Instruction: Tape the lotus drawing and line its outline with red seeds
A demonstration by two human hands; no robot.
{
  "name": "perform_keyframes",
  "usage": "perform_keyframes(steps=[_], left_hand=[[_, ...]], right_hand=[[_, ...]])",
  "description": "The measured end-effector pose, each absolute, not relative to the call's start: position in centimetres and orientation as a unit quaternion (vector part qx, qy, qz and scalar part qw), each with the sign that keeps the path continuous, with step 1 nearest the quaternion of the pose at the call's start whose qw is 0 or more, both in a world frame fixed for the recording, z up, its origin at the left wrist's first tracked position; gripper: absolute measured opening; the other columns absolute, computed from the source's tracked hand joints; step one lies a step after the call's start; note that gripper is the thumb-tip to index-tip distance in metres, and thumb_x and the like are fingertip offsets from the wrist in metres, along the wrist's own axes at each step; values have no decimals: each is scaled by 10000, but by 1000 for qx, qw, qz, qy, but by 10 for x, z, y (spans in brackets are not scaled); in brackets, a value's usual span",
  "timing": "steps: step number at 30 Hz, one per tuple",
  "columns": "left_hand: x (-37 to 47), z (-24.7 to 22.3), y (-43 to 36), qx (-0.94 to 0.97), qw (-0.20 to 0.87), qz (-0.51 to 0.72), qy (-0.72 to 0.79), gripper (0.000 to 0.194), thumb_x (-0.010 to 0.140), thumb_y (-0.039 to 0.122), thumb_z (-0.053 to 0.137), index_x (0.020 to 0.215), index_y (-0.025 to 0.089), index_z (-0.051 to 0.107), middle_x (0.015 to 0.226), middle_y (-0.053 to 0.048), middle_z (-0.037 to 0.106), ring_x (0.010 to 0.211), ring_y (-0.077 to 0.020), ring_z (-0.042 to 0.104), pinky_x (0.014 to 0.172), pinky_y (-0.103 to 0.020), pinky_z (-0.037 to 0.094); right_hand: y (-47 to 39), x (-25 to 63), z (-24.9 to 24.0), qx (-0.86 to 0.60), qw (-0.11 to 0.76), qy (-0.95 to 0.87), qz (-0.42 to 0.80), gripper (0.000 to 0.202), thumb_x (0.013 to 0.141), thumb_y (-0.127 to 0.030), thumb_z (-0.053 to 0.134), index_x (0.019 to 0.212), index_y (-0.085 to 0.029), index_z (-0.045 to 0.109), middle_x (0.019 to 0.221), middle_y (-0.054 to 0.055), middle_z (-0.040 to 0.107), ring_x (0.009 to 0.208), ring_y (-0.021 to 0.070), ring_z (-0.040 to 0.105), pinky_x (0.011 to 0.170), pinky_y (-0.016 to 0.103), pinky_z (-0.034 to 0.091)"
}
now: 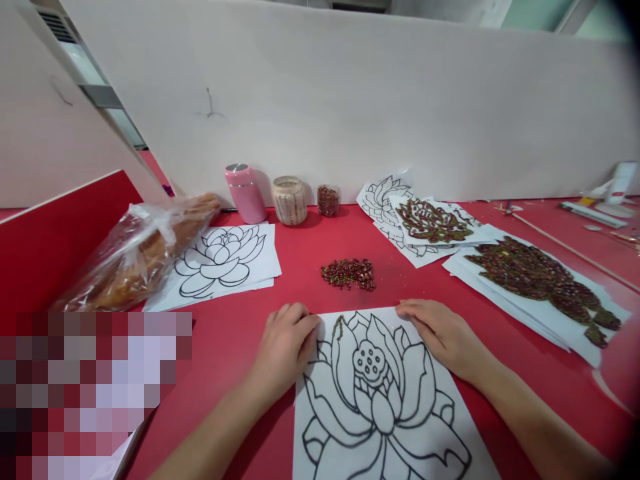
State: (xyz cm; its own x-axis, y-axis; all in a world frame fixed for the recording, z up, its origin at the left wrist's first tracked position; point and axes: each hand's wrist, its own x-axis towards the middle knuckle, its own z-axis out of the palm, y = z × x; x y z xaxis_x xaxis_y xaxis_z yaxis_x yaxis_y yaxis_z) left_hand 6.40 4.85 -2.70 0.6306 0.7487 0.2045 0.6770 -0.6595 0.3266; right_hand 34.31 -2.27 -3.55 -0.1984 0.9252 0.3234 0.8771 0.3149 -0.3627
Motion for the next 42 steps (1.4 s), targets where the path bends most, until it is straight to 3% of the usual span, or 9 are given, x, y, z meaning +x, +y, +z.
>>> perform_keyframes(steps=[5, 11, 23, 30, 38, 42], left_hand=[[65, -26, 45, 900, 112, 134, 400, 241, 847, 157, 333, 920, 173, 562, 838, -57, 511, 786, -192, 450, 698, -344, 355], [68, -25, 42, 899, 86, 98, 418, 264, 858, 158, 307, 922, 174, 564, 827, -58, 512, 783, -196, 459, 715, -356, 350], [67, -24, 41, 894, 113, 112, 419, 322, 901, 276, 266, 900, 192, 576, 840, -52, 522, 790, -197, 449, 718, -360, 337], [66, -24, 42, 897, 113, 110, 412, 316, 894, 236, 271, 948, 185, 577, 839, -58, 515, 788, -197, 449, 719, -359, 332], [63, -27, 44, 899, 122, 131, 400, 255, 847, 158, 340, 908, 179, 586, 835, -51, 512, 777, -185, 452, 703, -336, 329], [64, -27, 44, 895, 128, 141, 403, 250, 840, 154, 347, 912, 182, 585, 827, -47, 509, 773, -184, 452, 698, -334, 327]], right_hand=[[-7, 332, -23, -599, 249, -757, 73, 244, 851, -193, 376, 1045, -207, 524, 1053, 60, 566, 966, 180, 531, 811, 345, 442], [37, 305, -11, -612, 242, -750, 68, 174, 834, -191, 394, 922, -202, 543, 896, 36, 557, 756, 134, 536, 631, 240, 417], [76, 281, -12, -623, 153, -767, 15, 103, 778, -197, 479, 752, -202, 578, 787, 16, 522, 728, 133, 500, 574, 227, 322], [77, 279, -13, -621, 126, -773, 5, 113, 789, -204, 453, 754, -196, 560, 807, 38, 521, 792, 166, 493, 601, 252, 320], [70, 282, -4, -641, 187, -744, 37, 97, 845, -201, 348, 825, -183, 441, 830, 41, 520, 725, 147, 491, 600, 259, 349], [42, 274, 8, -611, 230, -747, 125, 108, 869, -246, 349, 827, -193, 433, 766, 3, 521, 651, 111, 482, 578, 232, 372]])
